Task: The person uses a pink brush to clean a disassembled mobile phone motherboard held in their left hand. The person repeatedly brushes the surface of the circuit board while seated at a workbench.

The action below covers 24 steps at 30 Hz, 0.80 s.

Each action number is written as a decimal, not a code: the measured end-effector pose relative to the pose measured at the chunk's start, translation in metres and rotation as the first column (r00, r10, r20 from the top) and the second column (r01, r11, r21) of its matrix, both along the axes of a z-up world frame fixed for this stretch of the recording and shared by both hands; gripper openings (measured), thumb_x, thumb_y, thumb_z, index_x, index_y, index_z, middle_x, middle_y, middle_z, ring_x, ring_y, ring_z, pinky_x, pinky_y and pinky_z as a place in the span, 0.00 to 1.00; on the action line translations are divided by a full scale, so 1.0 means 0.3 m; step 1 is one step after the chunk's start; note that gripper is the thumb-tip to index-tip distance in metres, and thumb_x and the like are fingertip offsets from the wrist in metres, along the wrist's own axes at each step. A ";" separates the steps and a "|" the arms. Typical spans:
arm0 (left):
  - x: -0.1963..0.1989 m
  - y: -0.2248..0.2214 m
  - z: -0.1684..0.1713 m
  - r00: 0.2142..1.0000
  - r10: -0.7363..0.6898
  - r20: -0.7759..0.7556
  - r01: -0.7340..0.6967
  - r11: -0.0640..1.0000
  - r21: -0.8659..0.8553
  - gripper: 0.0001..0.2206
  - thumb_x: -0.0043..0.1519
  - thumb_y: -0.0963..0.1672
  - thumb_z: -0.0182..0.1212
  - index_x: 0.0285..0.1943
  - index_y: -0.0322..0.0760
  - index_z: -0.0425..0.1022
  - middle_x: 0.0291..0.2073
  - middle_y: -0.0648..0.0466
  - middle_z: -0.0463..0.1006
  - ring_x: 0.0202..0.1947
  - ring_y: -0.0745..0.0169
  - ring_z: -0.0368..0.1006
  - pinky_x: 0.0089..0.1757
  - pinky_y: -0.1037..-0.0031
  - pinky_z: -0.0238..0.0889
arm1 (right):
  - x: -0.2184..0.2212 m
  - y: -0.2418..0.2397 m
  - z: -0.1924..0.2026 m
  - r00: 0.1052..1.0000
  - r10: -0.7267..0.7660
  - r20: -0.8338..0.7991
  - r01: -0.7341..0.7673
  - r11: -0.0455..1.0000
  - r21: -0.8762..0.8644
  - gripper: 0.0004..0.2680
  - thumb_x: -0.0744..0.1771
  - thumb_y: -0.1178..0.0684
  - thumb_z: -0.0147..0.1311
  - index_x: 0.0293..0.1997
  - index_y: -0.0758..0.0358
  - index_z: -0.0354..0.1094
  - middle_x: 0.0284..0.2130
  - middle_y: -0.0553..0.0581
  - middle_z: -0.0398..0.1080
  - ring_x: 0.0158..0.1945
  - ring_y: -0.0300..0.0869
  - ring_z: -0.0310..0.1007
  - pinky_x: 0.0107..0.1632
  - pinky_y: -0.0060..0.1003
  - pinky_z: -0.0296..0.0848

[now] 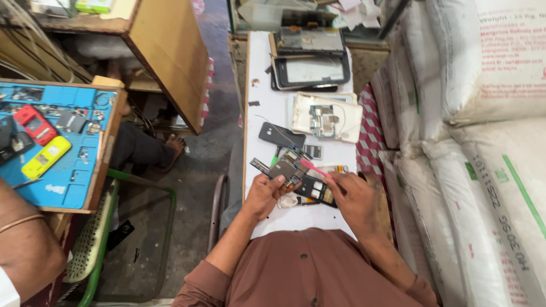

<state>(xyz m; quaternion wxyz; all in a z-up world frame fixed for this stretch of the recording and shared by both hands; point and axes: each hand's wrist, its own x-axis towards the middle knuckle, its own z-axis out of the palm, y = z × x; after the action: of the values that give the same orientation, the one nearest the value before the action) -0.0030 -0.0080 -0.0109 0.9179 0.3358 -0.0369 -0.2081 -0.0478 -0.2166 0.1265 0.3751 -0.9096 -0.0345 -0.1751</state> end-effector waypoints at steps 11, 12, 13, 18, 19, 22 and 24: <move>-0.001 0.001 0.020 0.999 -0.022 -0.034 0.025 0.994 0.104 0.11 0.68 0.39 0.54 0.51 0.18 0.75 0.50 0.41 0.81 0.50 0.50 0.80 0.57 0.59 0.72 | 0.012 0.025 -0.028 0.994 0.077 0.079 -0.080 0.996 0.039 0.06 0.65 0.56 0.63 0.42 0.66 0.77 0.28 0.57 0.75 0.25 0.39 0.72 0.29 0.34 0.69; -0.004 0.000 0.024 0.999 -0.026 -0.039 0.030 0.994 0.101 0.11 0.68 0.39 0.54 0.52 0.19 0.75 0.50 0.42 0.81 0.50 0.52 0.80 0.57 0.59 0.72 | 0.010 0.025 -0.034 0.992 0.085 0.089 -0.088 0.996 0.029 0.06 0.65 0.56 0.64 0.42 0.66 0.77 0.28 0.57 0.75 0.26 0.39 0.72 0.30 0.34 0.69; -0.005 -0.004 0.027 0.999 -0.029 -0.041 0.033 0.995 0.095 0.11 0.68 0.40 0.54 0.52 0.20 0.75 0.50 0.44 0.81 0.50 0.54 0.80 0.57 0.60 0.73 | 0.008 0.022 -0.037 0.995 0.068 0.076 -0.070 0.997 0.024 0.06 0.65 0.56 0.64 0.42 0.66 0.77 0.28 0.57 0.75 0.26 0.39 0.72 0.30 0.34 0.69; -0.014 -0.006 0.005 0.997 -0.042 0.063 0.030 0.984 0.176 0.11 0.70 0.40 0.54 0.54 0.20 0.75 0.48 0.44 0.81 0.48 0.57 0.78 0.54 0.64 0.73 | 0.002 0.030 -0.047 0.990 0.081 0.118 -0.083 0.996 0.011 0.06 0.65 0.57 0.63 0.42 0.67 0.77 0.29 0.58 0.75 0.27 0.38 0.73 0.31 0.33 0.70; -0.022 -0.005 -0.006 0.994 -0.053 0.100 0.031 0.977 0.211 0.11 0.72 0.39 0.55 0.54 0.19 0.75 0.47 0.43 0.80 0.46 0.57 0.77 0.52 0.65 0.74 | -0.001 0.037 -0.049 0.993 0.082 0.082 -0.085 0.996 0.030 0.06 0.64 0.57 0.63 0.42 0.67 0.77 0.29 0.57 0.75 0.26 0.39 0.72 0.31 0.33 0.70; -0.023 -0.005 -0.023 0.996 -0.054 0.070 0.038 0.976 0.214 0.10 0.72 0.39 0.55 0.54 0.20 0.75 0.46 0.43 0.80 0.46 0.56 0.77 0.51 0.63 0.73 | 0.000 0.053 -0.047 0.997 0.082 0.010 -0.083 0.995 0.064 0.06 0.64 0.57 0.63 0.42 0.66 0.77 0.28 0.57 0.76 0.25 0.39 0.72 0.29 0.34 0.70; -0.015 -0.008 -0.019 0.999 -0.038 0.020 0.034 0.987 0.158 0.10 0.70 0.39 0.54 0.53 0.21 0.75 0.47 0.45 0.81 0.47 0.57 0.78 0.53 0.63 0.73 | 0.008 0.046 -0.036 0.997 0.073 0.022 -0.074 0.996 0.053 0.06 0.64 0.57 0.63 0.40 0.66 0.78 0.29 0.56 0.77 0.25 0.38 0.73 0.29 0.34 0.70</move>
<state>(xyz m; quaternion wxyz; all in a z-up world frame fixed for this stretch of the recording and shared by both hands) -0.0075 -0.0103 -0.0165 0.8841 0.4091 -0.0371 -0.2229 -0.0455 -0.2027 0.1157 0.4055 -0.8955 -0.0670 -0.1710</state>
